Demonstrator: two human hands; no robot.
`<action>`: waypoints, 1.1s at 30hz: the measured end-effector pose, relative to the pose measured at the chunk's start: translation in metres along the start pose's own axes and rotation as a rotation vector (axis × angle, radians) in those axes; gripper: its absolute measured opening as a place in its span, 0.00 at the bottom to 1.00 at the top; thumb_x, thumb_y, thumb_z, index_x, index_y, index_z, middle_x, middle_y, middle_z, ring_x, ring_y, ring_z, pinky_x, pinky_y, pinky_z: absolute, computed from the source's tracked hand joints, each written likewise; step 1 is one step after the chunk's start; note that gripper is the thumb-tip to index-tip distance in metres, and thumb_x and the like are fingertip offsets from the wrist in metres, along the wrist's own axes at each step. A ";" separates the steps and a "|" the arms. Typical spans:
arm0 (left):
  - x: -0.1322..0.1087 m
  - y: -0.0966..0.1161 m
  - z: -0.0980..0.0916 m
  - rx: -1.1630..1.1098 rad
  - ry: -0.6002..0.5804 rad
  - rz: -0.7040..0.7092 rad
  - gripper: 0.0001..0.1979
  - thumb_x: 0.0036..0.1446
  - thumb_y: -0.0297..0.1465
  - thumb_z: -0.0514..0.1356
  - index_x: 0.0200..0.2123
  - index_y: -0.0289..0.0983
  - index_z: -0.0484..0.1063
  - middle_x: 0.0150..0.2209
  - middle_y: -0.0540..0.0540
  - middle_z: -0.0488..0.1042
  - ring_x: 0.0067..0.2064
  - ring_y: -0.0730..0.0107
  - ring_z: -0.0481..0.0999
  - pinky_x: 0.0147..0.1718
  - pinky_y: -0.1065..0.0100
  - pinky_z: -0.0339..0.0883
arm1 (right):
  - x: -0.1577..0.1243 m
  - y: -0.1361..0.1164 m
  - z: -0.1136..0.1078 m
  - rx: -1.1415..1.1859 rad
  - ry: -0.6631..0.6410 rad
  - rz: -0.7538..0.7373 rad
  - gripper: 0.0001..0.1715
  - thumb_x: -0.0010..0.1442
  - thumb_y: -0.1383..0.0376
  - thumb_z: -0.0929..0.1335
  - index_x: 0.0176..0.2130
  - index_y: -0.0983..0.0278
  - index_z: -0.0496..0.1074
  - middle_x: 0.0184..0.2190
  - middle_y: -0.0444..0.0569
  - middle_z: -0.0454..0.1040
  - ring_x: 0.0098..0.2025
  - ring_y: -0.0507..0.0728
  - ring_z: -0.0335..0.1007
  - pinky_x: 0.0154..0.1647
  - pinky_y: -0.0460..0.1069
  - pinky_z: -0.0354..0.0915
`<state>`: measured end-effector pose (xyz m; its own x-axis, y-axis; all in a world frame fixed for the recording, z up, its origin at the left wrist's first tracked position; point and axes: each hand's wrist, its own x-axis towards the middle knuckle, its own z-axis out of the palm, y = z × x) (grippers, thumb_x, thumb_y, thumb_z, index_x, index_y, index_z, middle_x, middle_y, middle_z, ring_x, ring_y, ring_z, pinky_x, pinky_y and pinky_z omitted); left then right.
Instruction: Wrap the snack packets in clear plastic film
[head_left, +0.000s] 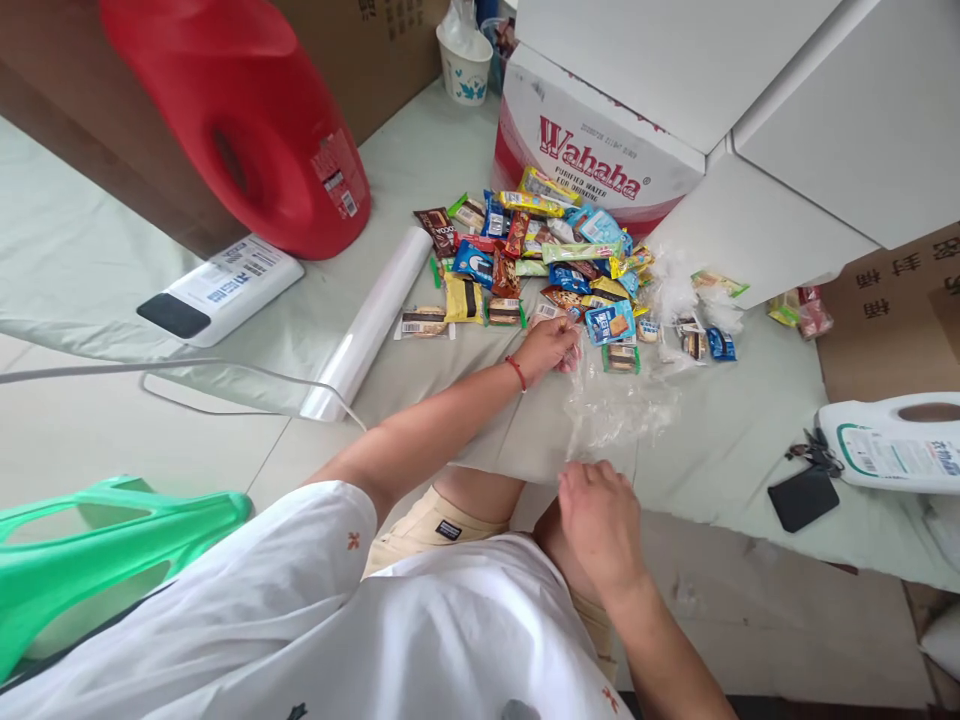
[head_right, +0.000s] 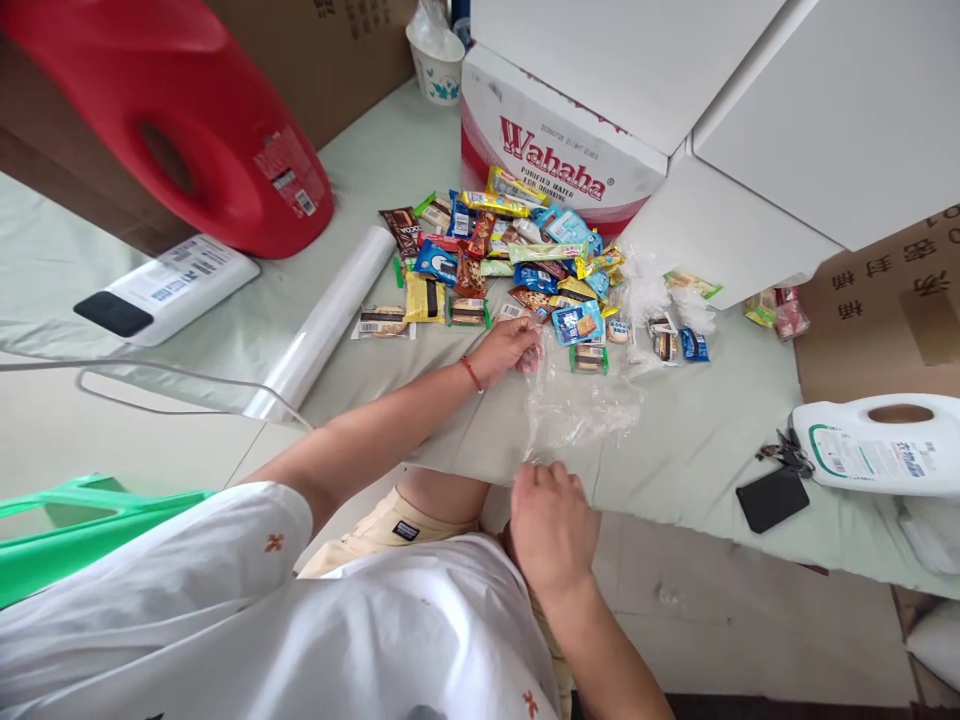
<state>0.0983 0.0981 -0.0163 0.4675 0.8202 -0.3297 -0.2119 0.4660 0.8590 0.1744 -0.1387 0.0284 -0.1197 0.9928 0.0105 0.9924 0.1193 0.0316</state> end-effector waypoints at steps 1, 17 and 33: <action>0.000 0.000 0.000 0.003 -0.002 -0.007 0.14 0.64 0.33 0.63 0.31 0.39 0.61 0.22 0.54 0.74 0.18 0.77 0.72 0.19 0.77 0.60 | -0.003 -0.014 0.005 0.022 -0.052 0.003 0.15 0.71 0.70 0.62 0.34 0.61 0.74 0.28 0.54 0.76 0.37 0.62 0.71 0.36 0.54 0.64; -0.001 0.001 -0.004 0.203 -0.104 0.027 0.08 0.57 0.23 0.63 0.31 0.37 0.65 0.24 0.52 0.75 0.21 0.77 0.73 0.22 0.76 0.62 | 0.041 0.030 -0.028 0.353 0.395 0.078 0.15 0.72 0.60 0.65 0.49 0.62 0.78 0.43 0.56 0.78 0.52 0.64 0.70 0.54 0.60 0.69; -0.054 0.003 0.009 0.846 0.039 0.782 0.07 0.61 0.28 0.61 0.42 0.41 0.77 0.51 0.38 0.76 0.61 0.50 0.69 0.66 0.49 0.54 | 0.004 -0.019 0.048 0.366 -0.006 -0.075 0.36 0.73 0.55 0.63 0.74 0.62 0.57 0.74 0.58 0.56 0.76 0.70 0.49 0.74 0.72 0.54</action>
<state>0.0804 0.0524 0.0076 0.4322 0.8035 0.4094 0.2184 -0.5337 0.8170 0.1569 -0.1360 -0.0206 -0.1931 0.9811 0.0156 0.9260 0.1874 -0.3276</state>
